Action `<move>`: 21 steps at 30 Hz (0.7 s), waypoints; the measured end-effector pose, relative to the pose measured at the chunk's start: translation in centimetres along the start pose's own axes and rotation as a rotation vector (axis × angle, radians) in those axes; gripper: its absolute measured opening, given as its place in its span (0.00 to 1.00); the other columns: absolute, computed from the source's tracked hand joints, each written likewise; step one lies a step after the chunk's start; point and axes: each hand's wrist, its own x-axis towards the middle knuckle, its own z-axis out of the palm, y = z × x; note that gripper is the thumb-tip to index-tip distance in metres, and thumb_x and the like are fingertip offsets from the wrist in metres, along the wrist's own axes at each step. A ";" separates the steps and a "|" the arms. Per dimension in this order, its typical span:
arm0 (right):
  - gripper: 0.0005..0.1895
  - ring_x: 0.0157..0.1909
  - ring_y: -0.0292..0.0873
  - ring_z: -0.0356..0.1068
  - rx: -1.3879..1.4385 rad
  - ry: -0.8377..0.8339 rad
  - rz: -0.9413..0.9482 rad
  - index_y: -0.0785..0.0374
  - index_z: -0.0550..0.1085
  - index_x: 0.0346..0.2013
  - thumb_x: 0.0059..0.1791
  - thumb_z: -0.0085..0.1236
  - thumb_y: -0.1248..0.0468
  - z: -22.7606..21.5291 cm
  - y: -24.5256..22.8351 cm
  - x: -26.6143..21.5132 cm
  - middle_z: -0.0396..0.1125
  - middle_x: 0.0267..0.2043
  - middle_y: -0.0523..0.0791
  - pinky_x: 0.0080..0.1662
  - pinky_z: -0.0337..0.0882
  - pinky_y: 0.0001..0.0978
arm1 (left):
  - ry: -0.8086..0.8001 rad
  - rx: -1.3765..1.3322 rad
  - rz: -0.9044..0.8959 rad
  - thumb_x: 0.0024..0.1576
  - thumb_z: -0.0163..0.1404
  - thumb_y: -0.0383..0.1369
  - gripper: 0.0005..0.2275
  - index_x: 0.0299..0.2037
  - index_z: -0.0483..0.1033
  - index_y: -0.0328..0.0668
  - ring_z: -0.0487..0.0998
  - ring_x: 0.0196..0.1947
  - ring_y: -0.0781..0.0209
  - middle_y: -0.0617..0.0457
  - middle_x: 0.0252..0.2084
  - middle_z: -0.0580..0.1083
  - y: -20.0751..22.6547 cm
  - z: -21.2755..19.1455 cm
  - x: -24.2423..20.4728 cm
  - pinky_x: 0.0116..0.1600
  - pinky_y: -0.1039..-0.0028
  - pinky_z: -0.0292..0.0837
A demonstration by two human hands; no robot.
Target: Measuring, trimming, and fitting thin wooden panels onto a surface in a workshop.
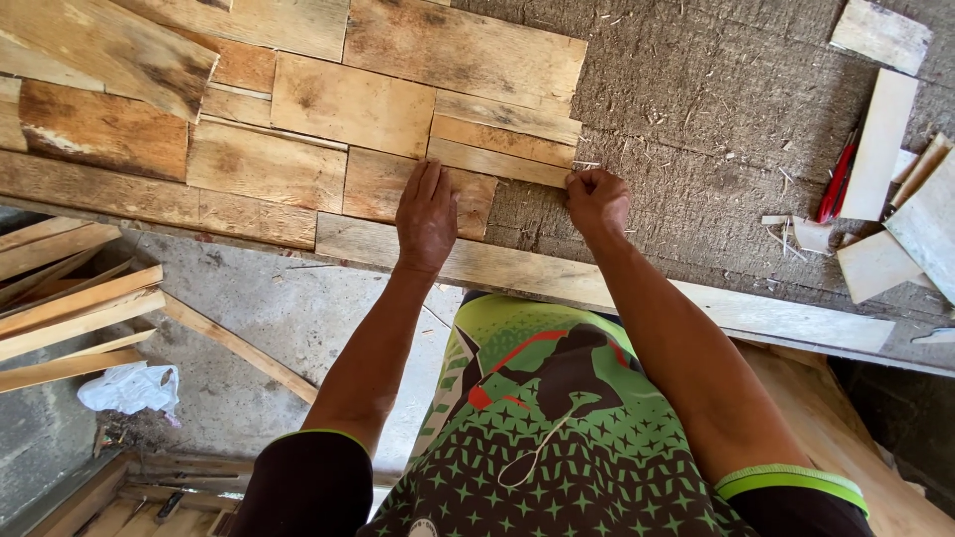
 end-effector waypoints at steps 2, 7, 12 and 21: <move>0.07 0.23 0.33 0.68 0.004 -0.001 0.014 0.58 0.81 0.39 0.51 0.63 0.58 0.1 0.1 0.0 0.76 0.32 0.43 0.25 0.71 0.26 | 0.002 -0.009 -0.003 0.58 0.57 0.28 0.19 0.57 0.74 0.23 0.67 0.68 0.39 0.37 0.64 0.70 -0.1 0.1 -0.1 0.70 0.57 0.66; 0.08 0.23 0.31 0.68 0.033 -0.006 0.018 0.58 0.81 0.39 0.50 0.63 0.58 -0.1 0.1 -0.2 0.77 0.34 0.42 0.25 0.72 0.26 | 0.030 -0.030 0.007 0.57 0.58 0.27 0.19 0.56 0.74 0.23 0.68 0.67 0.38 0.36 0.63 0.70 -0.2 0.1 -0.1 0.69 0.58 0.67; 0.10 0.24 0.33 0.69 0.031 -0.041 0.001 0.58 0.80 0.42 0.51 0.62 0.57 -0.4 -0.3 -0.7 0.76 0.36 0.43 0.26 0.73 0.27 | 0.062 -0.045 0.014 0.59 0.58 0.27 0.18 0.57 0.75 0.23 0.70 0.66 0.39 0.37 0.63 0.71 0.1 -0.3 0.0 0.69 0.59 0.68; 0.08 0.26 0.33 0.68 0.047 -0.108 0.060 0.57 0.80 0.41 0.53 0.60 0.58 -0.8 -0.8 -0.8 0.76 0.35 0.43 0.26 0.71 0.27 | 0.064 -0.059 0.001 0.59 0.57 0.26 0.18 0.58 0.74 0.23 0.69 0.66 0.39 0.36 0.62 0.71 -0.2 -0.2 -0.1 0.69 0.59 0.68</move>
